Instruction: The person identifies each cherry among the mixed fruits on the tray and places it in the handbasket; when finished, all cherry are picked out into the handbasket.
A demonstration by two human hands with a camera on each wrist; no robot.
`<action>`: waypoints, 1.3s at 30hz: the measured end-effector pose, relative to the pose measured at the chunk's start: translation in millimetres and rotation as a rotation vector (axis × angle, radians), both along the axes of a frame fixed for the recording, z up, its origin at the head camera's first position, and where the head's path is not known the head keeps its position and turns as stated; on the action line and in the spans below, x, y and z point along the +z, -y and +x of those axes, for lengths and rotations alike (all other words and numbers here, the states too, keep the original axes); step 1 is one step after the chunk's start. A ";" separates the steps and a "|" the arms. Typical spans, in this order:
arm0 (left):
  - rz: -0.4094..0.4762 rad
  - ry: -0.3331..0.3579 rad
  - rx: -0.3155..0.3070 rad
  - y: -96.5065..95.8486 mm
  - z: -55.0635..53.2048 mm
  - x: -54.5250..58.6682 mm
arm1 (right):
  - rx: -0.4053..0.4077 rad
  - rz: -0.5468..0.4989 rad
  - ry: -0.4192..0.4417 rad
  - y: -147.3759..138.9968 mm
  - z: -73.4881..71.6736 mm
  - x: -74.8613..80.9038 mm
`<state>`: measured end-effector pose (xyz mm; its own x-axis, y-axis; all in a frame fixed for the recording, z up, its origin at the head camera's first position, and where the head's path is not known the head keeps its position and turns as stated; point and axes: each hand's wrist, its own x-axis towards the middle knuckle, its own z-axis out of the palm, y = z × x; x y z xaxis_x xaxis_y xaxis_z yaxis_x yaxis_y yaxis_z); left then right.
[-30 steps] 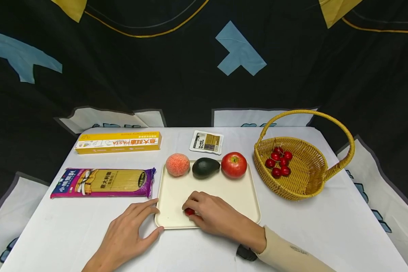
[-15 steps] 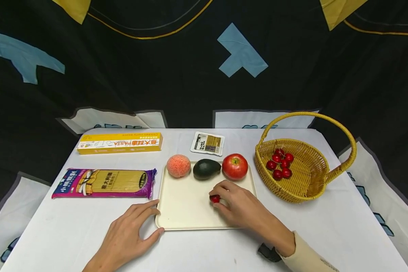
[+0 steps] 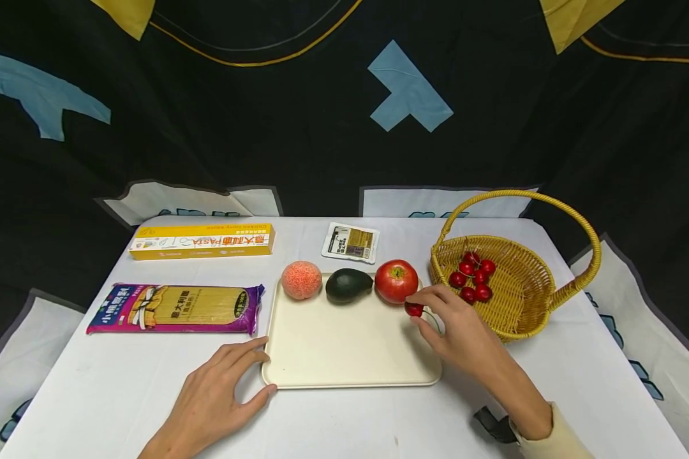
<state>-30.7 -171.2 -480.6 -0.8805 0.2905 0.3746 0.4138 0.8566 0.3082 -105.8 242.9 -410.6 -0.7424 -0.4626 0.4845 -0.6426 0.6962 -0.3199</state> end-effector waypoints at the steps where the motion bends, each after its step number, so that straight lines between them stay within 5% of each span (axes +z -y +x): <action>1: -0.001 0.000 0.001 0.0 0.2 0.1 | -0.008 0.000 -0.015 -3.8 -0.5 1.5; 10: -0.005 -0.009 0.004 0.4 -0.6 1.1 | -0.153 0.044 -0.093 -25.8 -3.7 11.1; 22: -0.002 -0.001 0.006 -0.6 -0.7 1.2 | -0.287 0.023 -0.033 -58.3 -8.8 8.7; 32: -0.005 -0.007 0.014 -1.4 -0.1 -0.7 | -0.326 0.087 0.082 -89.2 -19.4 -0.8; 39: -0.009 -0.009 0.014 -1.5 -0.3 -0.5 | -0.315 0.139 0.248 -104.0 -27.2 -5.2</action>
<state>-31.0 -169.7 -481.2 -0.8810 0.2818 0.3800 0.4048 0.8648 0.2971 -133.0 346.9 -415.8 -0.9442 -0.2432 0.2222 -0.3071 0.8937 -0.3270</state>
